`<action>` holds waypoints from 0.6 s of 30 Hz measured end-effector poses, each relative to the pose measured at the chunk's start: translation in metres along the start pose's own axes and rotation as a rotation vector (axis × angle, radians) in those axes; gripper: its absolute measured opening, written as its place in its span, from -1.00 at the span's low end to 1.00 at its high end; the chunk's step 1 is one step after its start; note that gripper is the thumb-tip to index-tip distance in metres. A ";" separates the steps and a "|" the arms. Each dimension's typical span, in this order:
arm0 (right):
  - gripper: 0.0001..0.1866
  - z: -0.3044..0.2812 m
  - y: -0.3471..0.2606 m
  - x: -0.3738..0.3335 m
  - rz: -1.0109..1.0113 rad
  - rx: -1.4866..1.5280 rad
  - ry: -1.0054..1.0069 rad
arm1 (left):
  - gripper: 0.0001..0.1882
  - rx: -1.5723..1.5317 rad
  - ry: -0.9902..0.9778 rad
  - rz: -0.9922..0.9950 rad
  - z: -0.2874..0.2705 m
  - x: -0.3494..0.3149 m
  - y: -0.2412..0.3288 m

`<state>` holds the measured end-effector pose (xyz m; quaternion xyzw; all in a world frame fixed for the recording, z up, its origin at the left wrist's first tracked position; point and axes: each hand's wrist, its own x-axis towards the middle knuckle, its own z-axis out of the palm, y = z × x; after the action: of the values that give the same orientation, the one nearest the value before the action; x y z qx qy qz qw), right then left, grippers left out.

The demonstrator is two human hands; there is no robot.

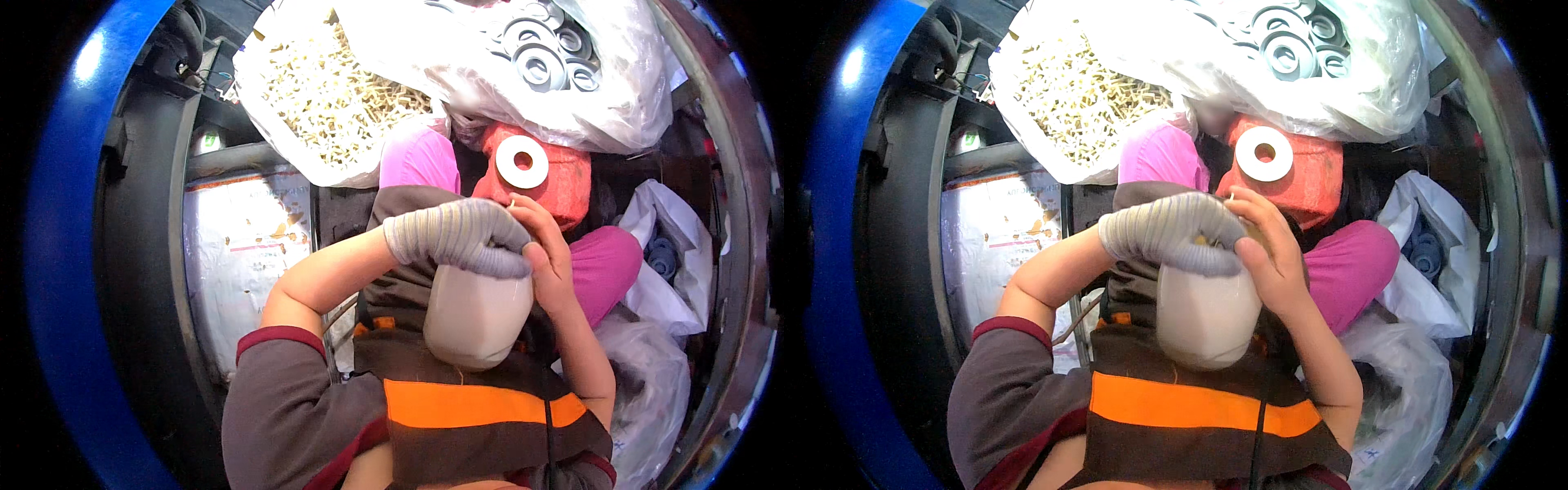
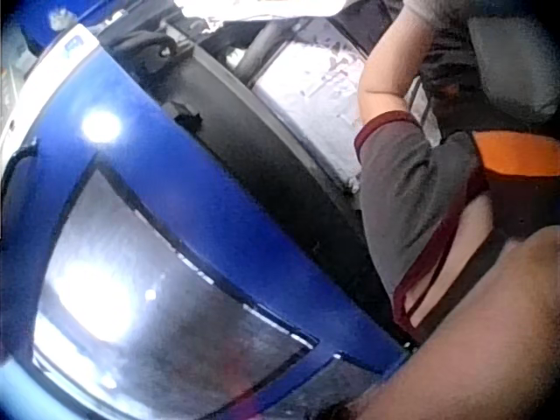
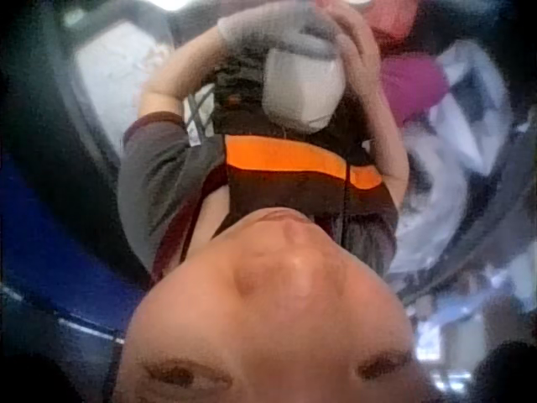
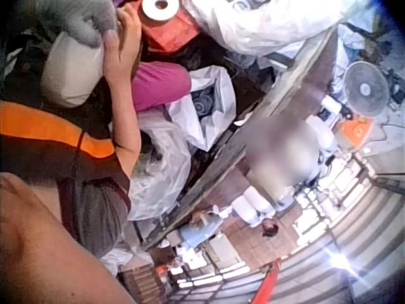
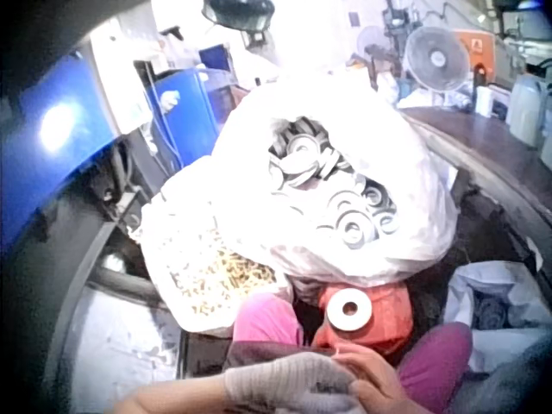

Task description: The person sits on the floor and assembles white electric kettles by hand. They pick up a kettle body, insert a grey circular filter into the opening, and then attach a grey lid with a handle. The person repeats this process for multiple units, placing the finished kettles on a nearby surface.

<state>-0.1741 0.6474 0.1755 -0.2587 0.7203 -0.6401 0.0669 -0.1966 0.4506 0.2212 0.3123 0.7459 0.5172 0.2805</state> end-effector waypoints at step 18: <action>-0.78 0.003 0.005 -0.017 0.190 -0.293 0.126 | -0.53 0.482 0.626 -0.204 -0.098 -0.036 -0.015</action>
<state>-0.1600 0.6527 0.1667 -0.1559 0.8298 -0.5340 0.0437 -0.2485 0.3605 0.2407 0.1209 0.9223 0.3669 0.0086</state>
